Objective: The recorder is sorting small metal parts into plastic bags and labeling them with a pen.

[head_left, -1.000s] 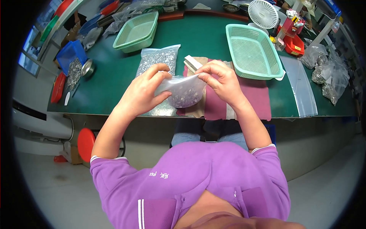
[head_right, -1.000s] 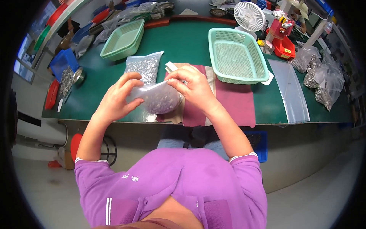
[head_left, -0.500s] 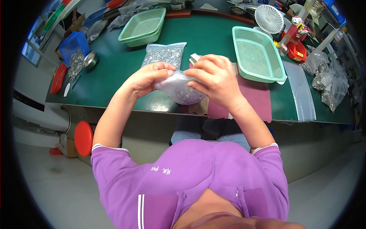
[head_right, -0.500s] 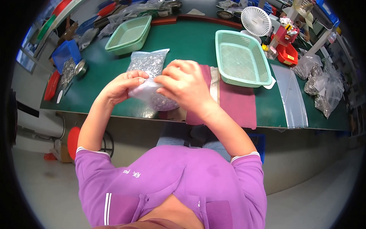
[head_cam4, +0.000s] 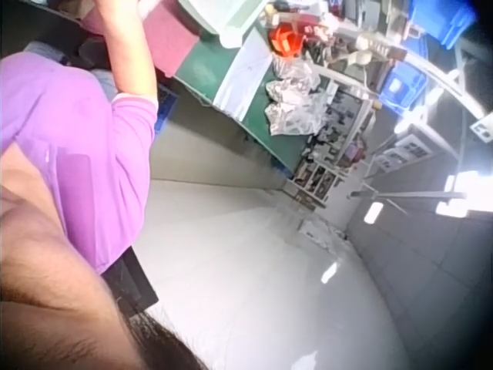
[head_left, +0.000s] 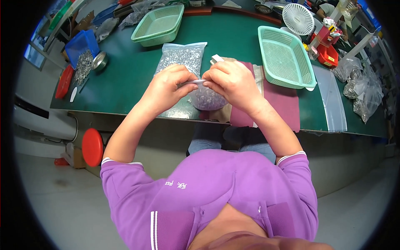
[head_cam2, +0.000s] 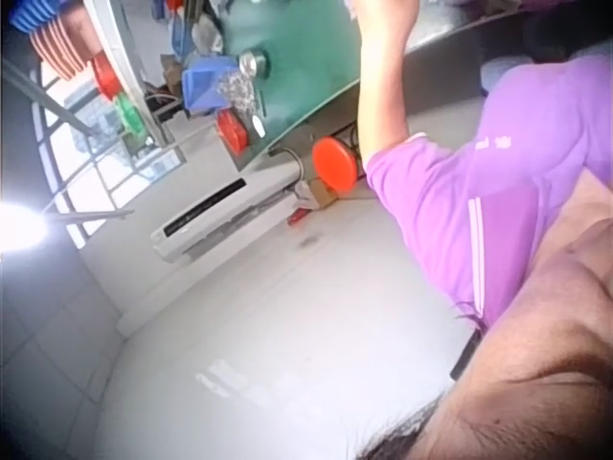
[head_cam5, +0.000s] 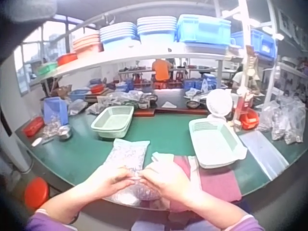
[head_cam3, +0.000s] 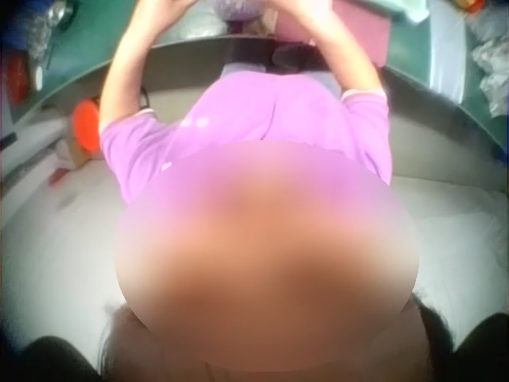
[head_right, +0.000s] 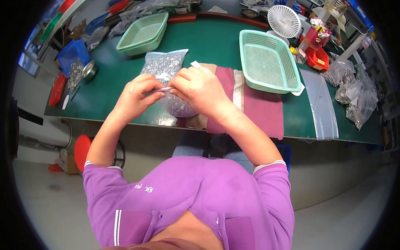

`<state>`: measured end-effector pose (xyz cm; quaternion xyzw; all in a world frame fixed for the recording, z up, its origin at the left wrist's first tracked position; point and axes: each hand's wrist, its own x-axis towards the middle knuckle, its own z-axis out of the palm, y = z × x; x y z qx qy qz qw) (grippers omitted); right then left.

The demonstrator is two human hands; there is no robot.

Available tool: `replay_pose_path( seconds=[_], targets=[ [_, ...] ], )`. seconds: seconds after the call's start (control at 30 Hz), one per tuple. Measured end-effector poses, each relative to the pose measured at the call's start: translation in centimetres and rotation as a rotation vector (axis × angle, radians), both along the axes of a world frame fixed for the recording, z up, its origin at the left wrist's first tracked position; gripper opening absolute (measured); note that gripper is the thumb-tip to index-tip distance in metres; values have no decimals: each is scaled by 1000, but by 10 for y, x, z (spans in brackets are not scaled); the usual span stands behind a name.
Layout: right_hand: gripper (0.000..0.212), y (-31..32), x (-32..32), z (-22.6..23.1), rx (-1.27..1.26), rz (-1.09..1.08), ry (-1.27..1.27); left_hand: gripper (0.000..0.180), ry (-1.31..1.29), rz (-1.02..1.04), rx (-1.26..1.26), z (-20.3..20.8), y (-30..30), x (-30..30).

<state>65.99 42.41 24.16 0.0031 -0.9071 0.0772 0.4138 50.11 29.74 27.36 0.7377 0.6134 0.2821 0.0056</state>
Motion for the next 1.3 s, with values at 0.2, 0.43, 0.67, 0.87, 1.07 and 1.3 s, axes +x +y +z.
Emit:
replay_pose_path(
  seconds=[0.2, 0.43, 0.67, 0.87, 1.07, 1.3],
  targets=[
    [45, 19, 26, 4, -628, 112, -164, 30, -191, 35, -119, -4, -1, -8],
    [67, 24, 29, -70, -1130, 232, -237, 92, -830, 44, -55, -99, -9, -7],
    [19, 21, 18, -98, -551, 152, 32, 18, -588, -44, 337, -129, 11, 15],
    [15, -6, 33, -89, -517, 175, 73, 14, -1040, 109, 349, -127, -9, 56],
    [18, -17, 30, -80, -889, -16, 38, 24, -936, 475, 371, -130, -2, 57],
    [28, 0, 23, -99, -1377, 64, -66, 21, -751, 608, 339, -117, 3, 54]
  ],
)
